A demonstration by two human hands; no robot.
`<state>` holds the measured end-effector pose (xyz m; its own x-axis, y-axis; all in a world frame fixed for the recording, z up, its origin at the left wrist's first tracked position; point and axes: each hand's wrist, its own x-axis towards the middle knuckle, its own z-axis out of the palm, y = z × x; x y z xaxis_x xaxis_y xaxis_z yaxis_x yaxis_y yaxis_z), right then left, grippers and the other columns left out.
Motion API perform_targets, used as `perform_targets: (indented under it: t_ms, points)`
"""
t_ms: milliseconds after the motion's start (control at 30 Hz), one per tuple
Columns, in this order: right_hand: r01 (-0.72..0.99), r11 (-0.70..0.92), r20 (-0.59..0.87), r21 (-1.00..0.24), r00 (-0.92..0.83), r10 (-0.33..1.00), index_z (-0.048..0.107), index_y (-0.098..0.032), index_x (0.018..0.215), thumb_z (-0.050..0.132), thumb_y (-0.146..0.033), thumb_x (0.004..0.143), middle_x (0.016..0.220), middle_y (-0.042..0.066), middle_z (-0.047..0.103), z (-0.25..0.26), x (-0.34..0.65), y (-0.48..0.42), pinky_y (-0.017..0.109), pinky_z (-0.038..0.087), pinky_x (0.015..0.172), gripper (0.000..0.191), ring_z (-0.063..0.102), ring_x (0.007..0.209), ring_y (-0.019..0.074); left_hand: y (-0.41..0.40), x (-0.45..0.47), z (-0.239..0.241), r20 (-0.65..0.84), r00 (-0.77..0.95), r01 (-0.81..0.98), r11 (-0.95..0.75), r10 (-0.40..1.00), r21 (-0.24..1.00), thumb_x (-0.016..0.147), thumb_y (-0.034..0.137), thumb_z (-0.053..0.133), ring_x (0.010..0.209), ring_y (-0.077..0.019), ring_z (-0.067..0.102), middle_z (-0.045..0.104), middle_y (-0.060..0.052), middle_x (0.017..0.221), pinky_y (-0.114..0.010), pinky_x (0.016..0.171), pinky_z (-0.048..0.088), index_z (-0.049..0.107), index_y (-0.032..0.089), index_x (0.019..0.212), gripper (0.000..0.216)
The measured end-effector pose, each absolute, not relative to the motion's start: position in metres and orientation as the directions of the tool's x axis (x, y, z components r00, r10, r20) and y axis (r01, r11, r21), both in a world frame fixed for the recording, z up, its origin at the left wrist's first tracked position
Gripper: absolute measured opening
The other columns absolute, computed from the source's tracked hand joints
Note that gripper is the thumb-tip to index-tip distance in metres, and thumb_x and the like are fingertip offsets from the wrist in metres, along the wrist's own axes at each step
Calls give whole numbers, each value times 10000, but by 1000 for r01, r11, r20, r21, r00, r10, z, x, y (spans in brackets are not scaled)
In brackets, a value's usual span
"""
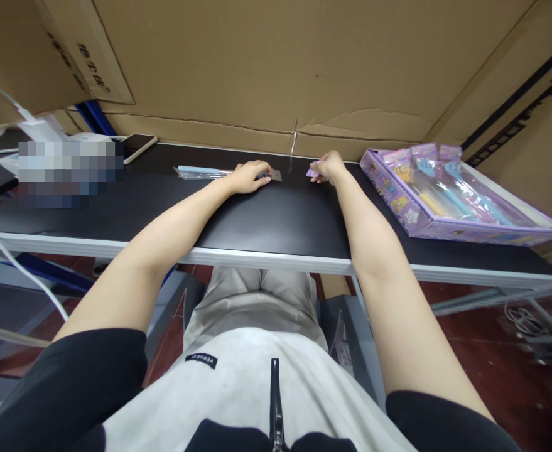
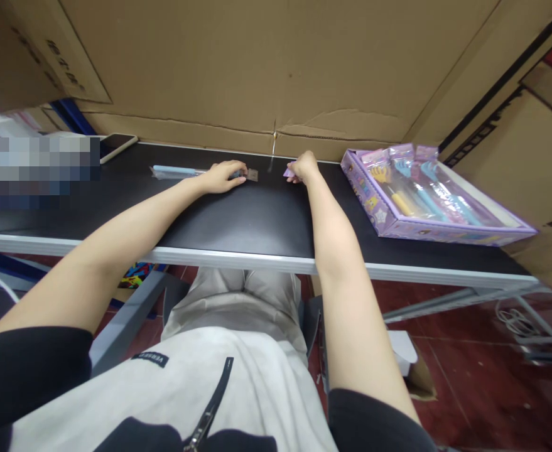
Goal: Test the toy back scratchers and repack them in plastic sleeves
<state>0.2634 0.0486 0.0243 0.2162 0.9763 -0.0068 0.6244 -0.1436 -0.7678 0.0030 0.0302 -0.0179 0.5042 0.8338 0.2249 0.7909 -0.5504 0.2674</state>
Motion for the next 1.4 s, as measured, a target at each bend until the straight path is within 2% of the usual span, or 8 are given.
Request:
perform_targets:
  t_ms: [233, 367, 533, 667, 867, 1033, 1233, 1400]
  points:
    - [594, -108, -38, -797, 130, 991, 629, -153, 1234, 676, -83, 1029, 765, -12, 625, 37, 238, 29, 168, 479, 535, 222, 532, 575, 78, 37, 9, -25, 264, 571, 742, -626, 778, 239, 1042, 292, 476, 1455, -322, 610, 700, -131, 1525, -524, 1238, 466, 758, 236, 1368, 434]
    - [565, -66, -23, -822, 84, 996, 588, -160, 1227, 586, 26, 1020, 732, -43, 555, 42, 224, 20, 154, 450, 508, 278, 526, 596, 82, 34, 11, -24, 268, 574, 751, -628, 774, 206, 1081, 328, 434, 1558, -333, 527, 621, -101, 1654, -581, 1296, 386, 736, 284, 1470, 495]
    - [513, -45, -37, -857, 26, 999, 586, -180, 988, 610, -12, 1041, 672, -25, 582, 49, 215, 14, 150, 447, 528, 178, 524, 577, 78, 27, 18, -20, 280, 607, 729, -661, 744, 178, 1104, 332, 409, 1597, -353, 490, 580, -123, 1697, -638, 1302, 341, 677, 280, 1559, 531]
    - [440, -57, -68, -896, -11, 998, 552, -188, 953, 585, -75, 1078, 736, 19, 658, 52, 212, 11, 165, 439, 514, 172, 541, 565, 81, 23, 25, -17, 262, 651, 696, -698, 712, 168, 1103, 305, 386, 1592, -328, 508, 552, -131, 1724, -574, 1296, 383, 684, 247, 1548, 540]
    - [535, -89, -91, -840, 23, 996, 540, -206, 954, 703, -102, 1005, 689, -15, 560, 41, 209, 19, 170, 400, 455, 200, 484, 520, 82, 23, 29, -16, 215, 647, 715, -680, 732, 164, 1065, 257, 387, 1543, -308, 567, 636, -103, 1652, -551, 1285, 412, 702, 252, 1532, 563]
    - [661, -97, -74, -744, 63, 995, 531, -213, 951, 724, -129, 998, 583, -77, 420, 32, 209, 23, 161, 306, 404, 215, 369, 458, 64, 30, 25, -18, 267, 602, 717, -657, 752, 232, 1003, 182, 394, 1432, -245, 670, 745, -45, 1519, -391, 1252, 481, 768, 233, 1422, 564]
    - [679, -116, -150, -725, 10, 989, 598, -169, 1164, 673, -116, 1007, 555, -92, 396, 36, 207, 15, 159, 241, 378, 183, 296, 442, 62, 31, 23, -20, 299, 527, 759, -599, 795, 256, 1023, 244, 483, 1349, -318, 722, 780, -147, 1416, -446, 1193, 527, 750, 156, 1353, 434]
    - [588, -211, -256, -781, 7, 967, 596, -169, 917, 633, -41, 1016, 544, -73, 422, 40, 203, 11, 150, 215, 389, 167, 258, 413, 26, 33, 20, -24, 316, 509, 756, -591, 801, 281, 1008, 276, 563, 1317, -322, 729, 778, -170, 1391, -451, 1145, 550, 683, 157, 1367, 397]
